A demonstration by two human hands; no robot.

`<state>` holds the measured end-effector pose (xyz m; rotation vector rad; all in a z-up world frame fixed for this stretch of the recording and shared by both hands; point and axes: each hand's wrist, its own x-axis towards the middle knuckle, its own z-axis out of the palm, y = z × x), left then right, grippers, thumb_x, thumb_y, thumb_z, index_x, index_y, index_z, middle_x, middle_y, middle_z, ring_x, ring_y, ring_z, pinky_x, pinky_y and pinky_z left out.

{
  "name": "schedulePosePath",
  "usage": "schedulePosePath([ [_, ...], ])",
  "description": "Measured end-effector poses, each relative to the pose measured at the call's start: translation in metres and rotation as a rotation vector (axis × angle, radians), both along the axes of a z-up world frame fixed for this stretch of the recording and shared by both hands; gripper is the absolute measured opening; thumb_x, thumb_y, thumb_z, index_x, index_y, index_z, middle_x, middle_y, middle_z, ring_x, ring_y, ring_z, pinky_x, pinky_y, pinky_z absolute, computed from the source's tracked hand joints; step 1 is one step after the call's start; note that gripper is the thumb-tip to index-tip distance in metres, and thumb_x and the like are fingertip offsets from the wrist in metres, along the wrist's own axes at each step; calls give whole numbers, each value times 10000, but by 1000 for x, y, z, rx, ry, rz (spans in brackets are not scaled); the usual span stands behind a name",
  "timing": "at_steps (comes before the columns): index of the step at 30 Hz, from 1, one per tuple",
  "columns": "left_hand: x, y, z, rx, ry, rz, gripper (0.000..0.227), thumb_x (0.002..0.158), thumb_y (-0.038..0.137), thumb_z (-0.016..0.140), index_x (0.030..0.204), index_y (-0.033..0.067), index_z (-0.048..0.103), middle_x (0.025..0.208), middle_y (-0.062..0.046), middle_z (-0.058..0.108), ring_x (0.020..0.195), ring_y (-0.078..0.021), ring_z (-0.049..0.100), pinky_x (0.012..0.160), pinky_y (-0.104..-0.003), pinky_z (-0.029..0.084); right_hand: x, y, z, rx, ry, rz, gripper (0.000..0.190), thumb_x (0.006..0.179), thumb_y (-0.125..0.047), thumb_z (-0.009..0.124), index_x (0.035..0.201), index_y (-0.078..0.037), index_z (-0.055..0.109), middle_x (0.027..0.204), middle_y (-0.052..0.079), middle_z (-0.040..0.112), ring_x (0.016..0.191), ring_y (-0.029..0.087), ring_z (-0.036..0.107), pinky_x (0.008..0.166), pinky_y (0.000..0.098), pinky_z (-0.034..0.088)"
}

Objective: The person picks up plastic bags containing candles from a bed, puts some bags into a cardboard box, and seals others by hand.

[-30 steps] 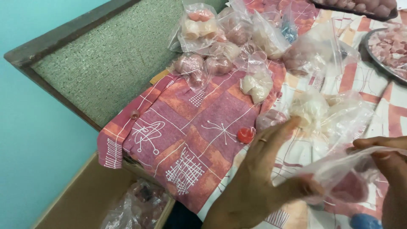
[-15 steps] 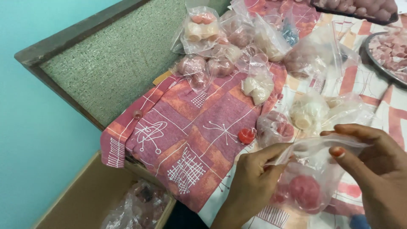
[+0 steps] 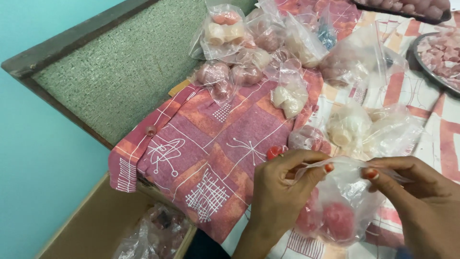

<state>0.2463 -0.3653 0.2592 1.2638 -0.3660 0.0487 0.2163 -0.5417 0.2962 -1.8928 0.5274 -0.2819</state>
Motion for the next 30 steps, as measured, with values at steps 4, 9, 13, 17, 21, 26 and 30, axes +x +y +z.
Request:
schedulePosePath([
  [4, -2, 2, 3, 115, -98, 98, 161, 939, 39, 718, 1086, -12, 760, 970, -65, 771, 873, -96, 737, 747, -222, 585, -3, -18, -23, -11, -59, 1, 164, 943, -94, 717, 1056, 25, 712, 1009, 139, 706, 986, 211, 684, 802, 481, 586],
  [9, 2, 5, 3, -11, -90, -38, 146, 920, 95, 728, 1034, 4, 731, 963, -55, 749, 906, -70, 714, 820, -223, 578, -2, -28, -32, 0, -242, 195, 155, 912, -23, 687, 1055, 38, 695, 1041, 150, 734, 1057, 217, 710, 942, 394, 578],
  [13, 3, 10, 10, 212, 122, -30, 200, 924, 166, 751, 1070, 31, 749, 799, -41, 731, 681, -59, 663, 548, -223, 516, 7, -37, -44, 90, -232, 197, 287, 937, -35, 680, 1217, 12, 635, 1043, 147, 728, 997, 219, 704, 872, 390, 570],
  [17, 6, 0, -10, -51, 260, 90, 211, 960, 153, 688, 1094, -9, 673, 689, -35, 687, 596, -51, 628, 491, -218, 455, 9, -38, -43, 141, -200, 107, 486, 963, -24, 669, 1424, -64, 521, 985, 150, 712, 886, 219, 689, 757, 374, 557],
  [21, 4, -6, -9, -63, 220, 233, 254, 942, 43, 627, 1189, 16, 576, 594, 15, 527, 513, -26, 447, 453, -228, 330, 7, -43, -54, 119, -260, 112, 504, 984, -15, 655, 1452, -73, 478, 935, 185, 683, 841, 232, 663, 724, 364, 543],
  [26, -2, -2, 3, -89, 258, 172, 209, 961, 32, 546, 1170, 29, 546, 588, 33, 546, 502, -32, 522, 467, -253, 393, -4, -36, -37, -363, -440, 363, 324, 925, -151, 675, 1239, -82, 633, 1232, 187, 621, 1113, 293, 643, 897, 416, 523],
  [30, -4, 4, -5, 104, 107, 209, 187, 1008, 57, 521, 1100, 8, 676, 611, 14, 488, 530, -48, 408, 470, -248, 293, -9, -26, -27, -989, -500, 550, 559, 734, -372, 763, 1263, -196, 712, 1384, 115, 662, 1276, 358, 603, 1035, 443, 471],
])
